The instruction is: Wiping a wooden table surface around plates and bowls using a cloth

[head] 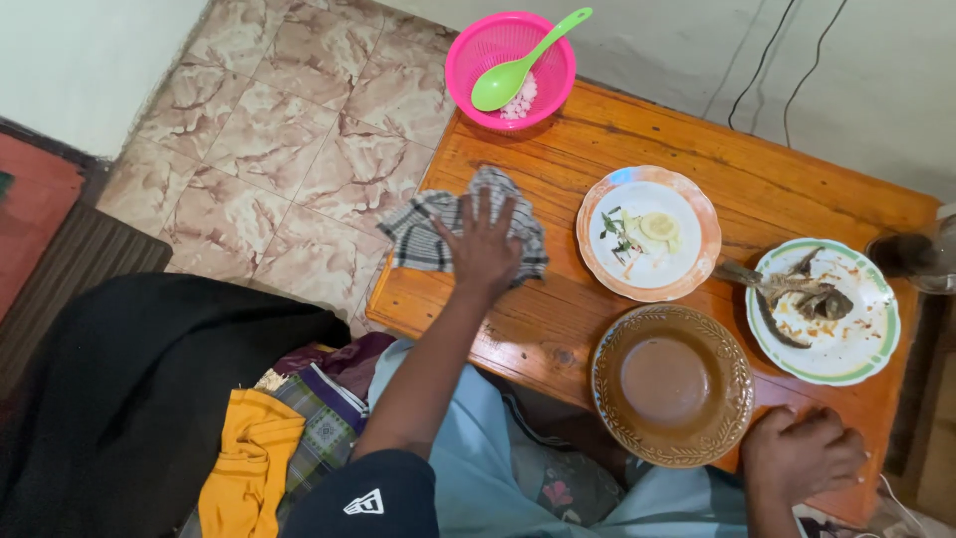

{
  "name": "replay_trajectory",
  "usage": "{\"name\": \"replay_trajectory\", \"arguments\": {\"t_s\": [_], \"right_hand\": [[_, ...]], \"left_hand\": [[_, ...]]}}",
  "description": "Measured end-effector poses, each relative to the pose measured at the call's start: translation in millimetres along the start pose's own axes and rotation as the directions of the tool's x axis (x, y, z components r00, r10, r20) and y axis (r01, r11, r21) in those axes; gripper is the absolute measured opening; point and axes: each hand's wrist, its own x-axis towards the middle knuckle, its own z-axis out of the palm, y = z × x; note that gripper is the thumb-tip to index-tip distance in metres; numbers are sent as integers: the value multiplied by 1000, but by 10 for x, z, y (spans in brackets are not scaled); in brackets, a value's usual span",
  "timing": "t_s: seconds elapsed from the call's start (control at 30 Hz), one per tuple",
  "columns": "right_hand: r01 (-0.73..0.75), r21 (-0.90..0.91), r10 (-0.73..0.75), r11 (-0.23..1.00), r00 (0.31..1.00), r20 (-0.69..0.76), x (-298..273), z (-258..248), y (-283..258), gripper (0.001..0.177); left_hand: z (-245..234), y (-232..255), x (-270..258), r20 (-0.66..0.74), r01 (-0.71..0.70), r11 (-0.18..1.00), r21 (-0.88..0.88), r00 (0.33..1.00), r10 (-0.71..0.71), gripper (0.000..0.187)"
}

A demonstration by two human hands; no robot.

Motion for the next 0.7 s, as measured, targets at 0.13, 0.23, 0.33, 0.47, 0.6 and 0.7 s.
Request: {"name": "replay_trajectory", "arguments": {"t_s": [0.13,0.23,0.33,0.47,0.6,0.7], "right_hand": [[17,-39,-17,999,1000,-7,11,15,-16,32],[1,-6,-1,1000,1000,-2,2,31,3,32],[-2,-19,2,1000,1000,-18,8,60,9,34],[2,-25,-2,1000,1000,-16,-3,58,30,32],[-11,20,11,1000,1000,-4,-5,28,-2,31],[13,4,-13,1000,1000,-22,-9,33,19,31]], "left_hand": [[148,289,-117,16,-63,998,-11,998,63,68],[228,492,-301,-17,-162,986,-45,987,161,67],[247,622,-521,-99,-257,960,-113,964,246,64],[173,610,-820,-110,-368,905,-212,930,352,65],[221,325,-1031,-60,-418,876,-240,907,416,66],[-83,128,-1054,45,-258,943,-212,961,273,71]]}}
